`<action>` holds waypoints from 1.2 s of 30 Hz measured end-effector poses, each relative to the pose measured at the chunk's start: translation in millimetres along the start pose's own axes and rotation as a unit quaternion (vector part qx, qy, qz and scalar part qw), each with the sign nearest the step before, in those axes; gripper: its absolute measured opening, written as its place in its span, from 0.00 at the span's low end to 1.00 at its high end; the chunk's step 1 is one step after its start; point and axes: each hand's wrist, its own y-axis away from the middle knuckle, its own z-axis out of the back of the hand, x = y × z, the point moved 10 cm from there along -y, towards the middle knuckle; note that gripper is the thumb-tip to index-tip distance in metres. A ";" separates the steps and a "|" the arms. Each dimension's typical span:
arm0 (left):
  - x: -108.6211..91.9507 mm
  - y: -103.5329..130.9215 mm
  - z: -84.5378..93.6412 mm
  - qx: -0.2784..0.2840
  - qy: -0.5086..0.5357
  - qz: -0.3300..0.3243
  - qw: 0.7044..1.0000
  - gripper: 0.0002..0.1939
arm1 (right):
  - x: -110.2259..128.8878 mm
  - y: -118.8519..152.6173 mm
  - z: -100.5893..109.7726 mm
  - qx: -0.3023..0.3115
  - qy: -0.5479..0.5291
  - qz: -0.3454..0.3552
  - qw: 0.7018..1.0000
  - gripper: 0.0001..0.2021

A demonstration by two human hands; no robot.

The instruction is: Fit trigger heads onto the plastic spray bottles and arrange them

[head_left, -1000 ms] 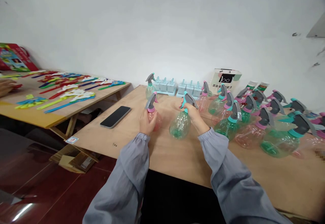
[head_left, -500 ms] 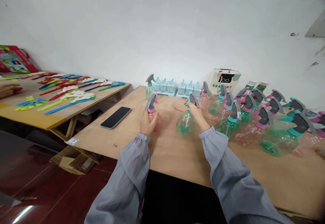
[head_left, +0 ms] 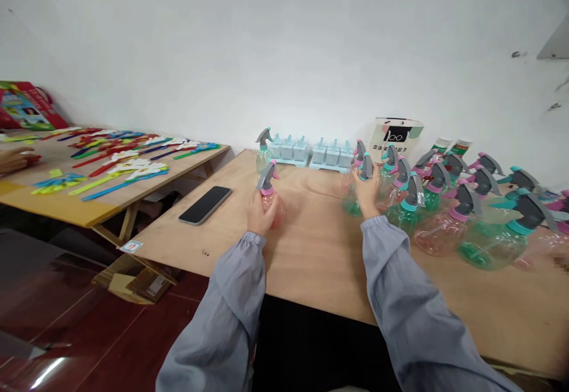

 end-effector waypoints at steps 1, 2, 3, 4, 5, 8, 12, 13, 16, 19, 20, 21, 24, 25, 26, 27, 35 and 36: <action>0.2 0.0 -0.3 0.002 0.000 0.001 1.000 0.16 | -5.1 -0.9 1.2 -0.009 0.005 -0.010 1.000 0.24; 0.3 0.0 -0.7 0.005 0.001 0.001 1.000 0.17 | -10.0 -1.5 1.8 -0.016 0.007 -0.019 1.000 0.24; 0.2 0.0 -0.9 0.006 0.000 0.002 1.000 0.16 | -13.8 -1.9 1.5 -0.021 0.005 -0.025 0.999 0.25; -0.1 0.0 -0.8 0.006 -0.001 0.002 1.000 0.16 | -15.3 -2.0 -0.2 -0.019 0.002 -0.023 1.000 0.26; -0.9 -0.1 -0.4 0.004 -0.002 0.001 1.000 0.16 | -15.2 -1.9 -1.4 -0.019 -0.001 -0.015 1.000 0.28; -3.0 -0.1 0.1 0.000 0.002 -0.003 1.000 0.16 | -3.6 0.3 4.0 -0.050 0.026 0.025 0.998 0.41; 0.0 1.3 -2.0 0.011 0.031 -0.001 0.999 0.17 | 44.2 9.9 26.9 -0.121 0.033 0.130 0.983 0.55; 1.3 1.9 -2.1 0.013 0.036 -0.003 0.999 0.17 | 58.9 14.0 32.6 -0.132 0.015 0.156 0.979 0.56; 4.5 3.8 -5.0 0.027 0.042 -0.006 0.999 0.16 | 100.1 29.9 34.9 -0.106 -0.043 0.201 0.973 0.50; -5.2 8.0 -15.3 0.060 0.043 -0.034 0.997 0.17 | 132.4 56.7 -4.0 0.063 -0.096 0.207 0.972 0.37; -12.2 11.0 -20.6 0.075 0.044 -0.051 0.995 0.18 | 139.8 70.3 -23.6 0.140 -0.115 0.202 0.962 0.35; -20.5 15.1 -26.9 0.092 0.045 -0.070 0.992 0.18 | 143.9 84.4 -41.6 0.205 -0.134 0.190 0.951 0.36; -45.4 33.5 -47.5 0.146 0.025 -0.131 0.980 0.22 | 139.5 112.7 -77.4 0.309 -0.184 0.116 0.926 0.46; -51.4 39.8 -53.4 0.162 0.007 -0.150 0.975 0.25 | 135.2 115.7 -83.0 0.319 -0.204 0.091 0.921 0.47; -55.8 45.0 -58.6 0.178 -0.011 -0.167 0.970 0.27 | 130.8 115.9 -86.1 0.323 -0.225 0.069 0.917 0.44; -57.8 47.7 -62.5 0.191 -0.025 -0.179 0.965 0.29 | 126.5 114.0 -87.1 0.322 -0.245 0.051 0.913 0.40; 27.4 -86.3 -29.4 -0.006 0.019 0.037 0.999 0.13 | 104.0 96.5 -89.0 0.326 -0.285 -0.011 0.902 0.16; 45.9 -107.4 -29.9 -0.018 0.001 0.090 0.996 0.16 | 104.9 97.4 -90.8 0.334 -0.287 -0.009 0.898 0.17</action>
